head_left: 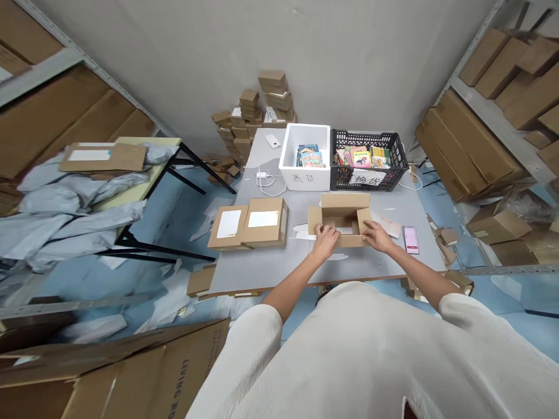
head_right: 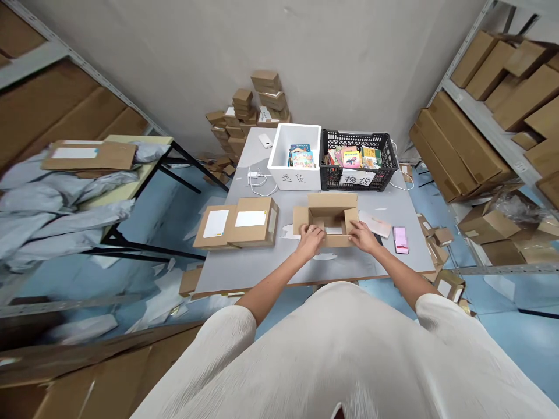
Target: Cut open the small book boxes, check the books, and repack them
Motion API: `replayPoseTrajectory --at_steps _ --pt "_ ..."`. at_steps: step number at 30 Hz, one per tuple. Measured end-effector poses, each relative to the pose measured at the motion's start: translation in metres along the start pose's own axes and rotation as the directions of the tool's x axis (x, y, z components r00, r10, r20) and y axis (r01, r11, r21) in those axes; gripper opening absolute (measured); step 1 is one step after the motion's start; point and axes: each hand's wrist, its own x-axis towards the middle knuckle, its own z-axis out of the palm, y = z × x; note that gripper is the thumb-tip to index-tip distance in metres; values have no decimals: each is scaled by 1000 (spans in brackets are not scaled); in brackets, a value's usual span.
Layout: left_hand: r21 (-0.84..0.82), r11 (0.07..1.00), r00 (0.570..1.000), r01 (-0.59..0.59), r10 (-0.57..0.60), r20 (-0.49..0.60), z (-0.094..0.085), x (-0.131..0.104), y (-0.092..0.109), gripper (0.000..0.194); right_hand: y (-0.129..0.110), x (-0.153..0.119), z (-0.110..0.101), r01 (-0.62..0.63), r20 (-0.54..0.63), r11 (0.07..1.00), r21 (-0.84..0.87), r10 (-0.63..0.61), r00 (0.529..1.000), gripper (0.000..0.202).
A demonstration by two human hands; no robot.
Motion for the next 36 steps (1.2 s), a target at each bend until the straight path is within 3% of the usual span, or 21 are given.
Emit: replayPoseTrajectory --at_steps 4,8,13,18,22,26,30,36 --pt "32 995 994 91 -89 -55 -19 10 -16 43 -14 40 3 8 -79 999 40 -5 997 23" --pt "11 984 981 180 -178 -79 -26 16 -29 64 -36 95 17 -51 -87 997 56 56 995 22" --pt "-3 969 968 247 -247 54 -19 15 -50 68 -56 149 42 -72 -46 996 60 75 996 21" --pt "-7 957 938 290 -283 202 -8 6 -73 72 -61 172 72 -86 43 995 56 84 996 22" --pt "-12 961 935 277 -267 235 -3 0 -78 74 -60 170 82 -84 -2 995 61 84 996 27" --pt "-18 969 960 246 -241 146 -5 6 -69 70 -49 150 74 -101 -128 992 71 109 986 40" --pt "-57 985 985 163 -159 63 -8 23 -48 63 -21 117 56 -193 -155 979 68 202 967 45" --pt "-97 995 999 17 -14 33 6 50 -1 57 32 54 35 -352 -64 936 15 352 934 42"
